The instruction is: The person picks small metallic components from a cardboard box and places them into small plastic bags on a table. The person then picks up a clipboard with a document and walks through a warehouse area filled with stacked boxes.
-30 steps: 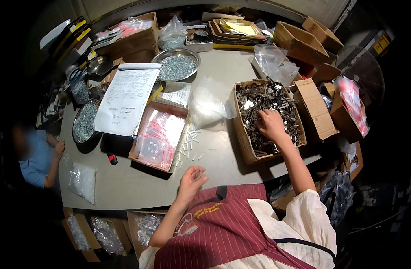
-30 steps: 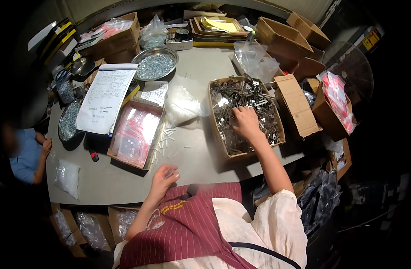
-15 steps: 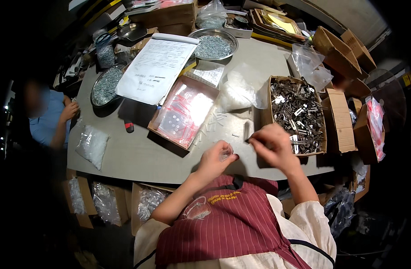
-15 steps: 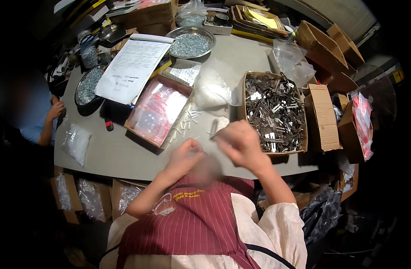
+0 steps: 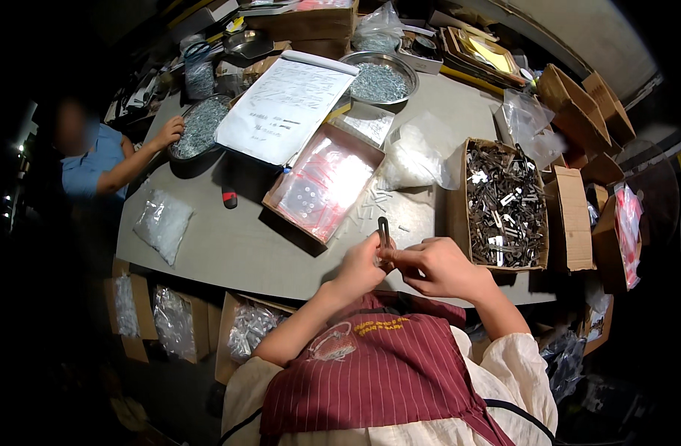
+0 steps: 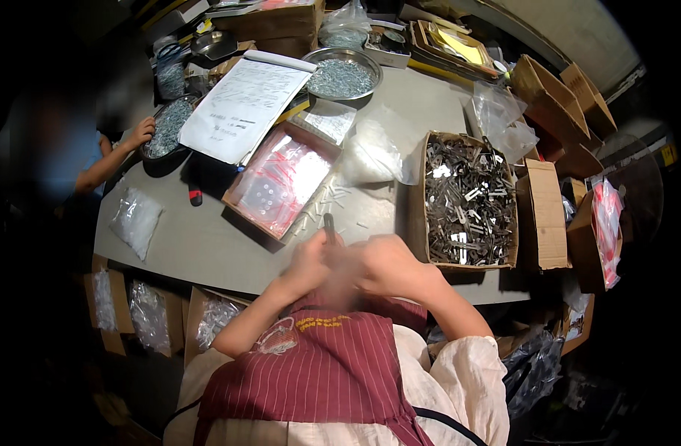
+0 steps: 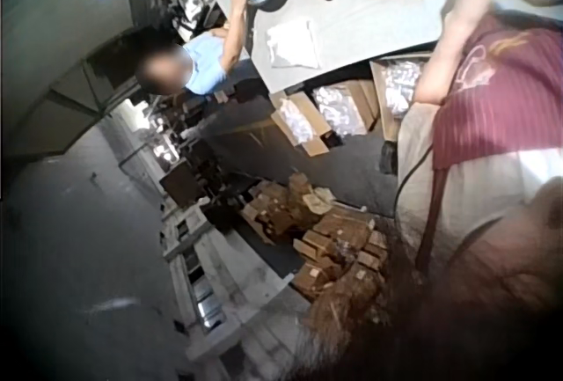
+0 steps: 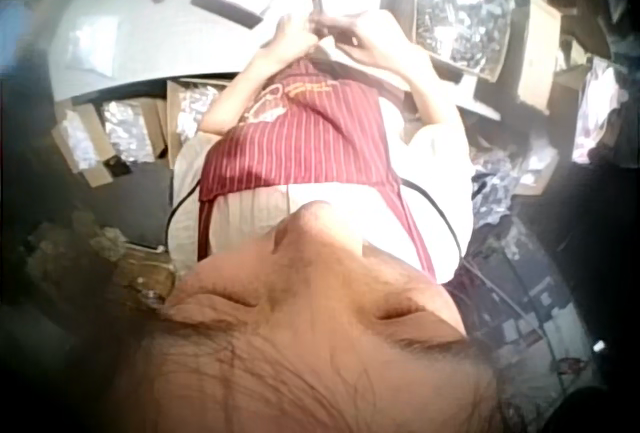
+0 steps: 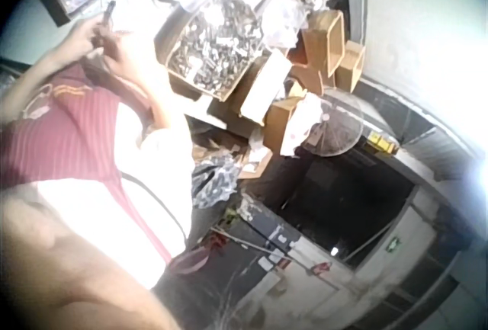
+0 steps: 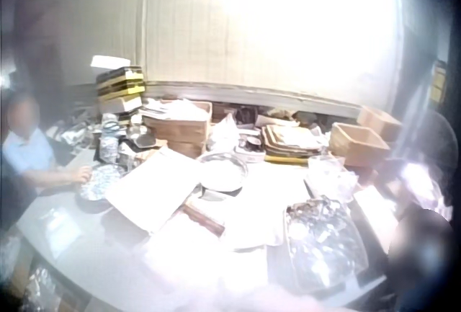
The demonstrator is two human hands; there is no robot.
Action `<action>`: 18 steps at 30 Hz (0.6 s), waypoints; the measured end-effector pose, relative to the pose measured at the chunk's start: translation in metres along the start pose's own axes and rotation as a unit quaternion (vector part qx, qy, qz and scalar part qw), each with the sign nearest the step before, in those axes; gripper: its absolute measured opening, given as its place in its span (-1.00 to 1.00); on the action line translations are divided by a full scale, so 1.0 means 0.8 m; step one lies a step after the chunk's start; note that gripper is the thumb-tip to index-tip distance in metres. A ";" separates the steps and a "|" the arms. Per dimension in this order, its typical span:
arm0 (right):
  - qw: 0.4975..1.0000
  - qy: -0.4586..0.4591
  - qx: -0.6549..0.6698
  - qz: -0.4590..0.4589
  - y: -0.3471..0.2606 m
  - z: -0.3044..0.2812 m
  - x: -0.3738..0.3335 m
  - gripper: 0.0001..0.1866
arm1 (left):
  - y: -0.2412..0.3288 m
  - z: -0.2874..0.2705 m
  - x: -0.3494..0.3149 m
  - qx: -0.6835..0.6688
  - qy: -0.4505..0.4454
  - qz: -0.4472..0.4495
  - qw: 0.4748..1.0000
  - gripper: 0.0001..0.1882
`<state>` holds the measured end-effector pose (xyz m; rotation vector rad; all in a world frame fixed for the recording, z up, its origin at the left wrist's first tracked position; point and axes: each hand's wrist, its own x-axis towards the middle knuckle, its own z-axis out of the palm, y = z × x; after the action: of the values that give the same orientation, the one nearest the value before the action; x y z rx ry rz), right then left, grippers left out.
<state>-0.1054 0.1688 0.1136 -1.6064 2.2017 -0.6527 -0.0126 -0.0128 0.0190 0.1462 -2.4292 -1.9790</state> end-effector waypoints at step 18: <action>0.931 0.317 0.165 0.076 0.012 0.009 0.056 -0.85 | -0.022 0.025 0.018 -0.168 0.073 0.026 0.983 -0.69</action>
<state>-0.1229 0.1278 0.1018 -1.1354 2.4146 -1.5732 -0.0268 0.0023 -0.0027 0.2130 -1.9600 -2.2291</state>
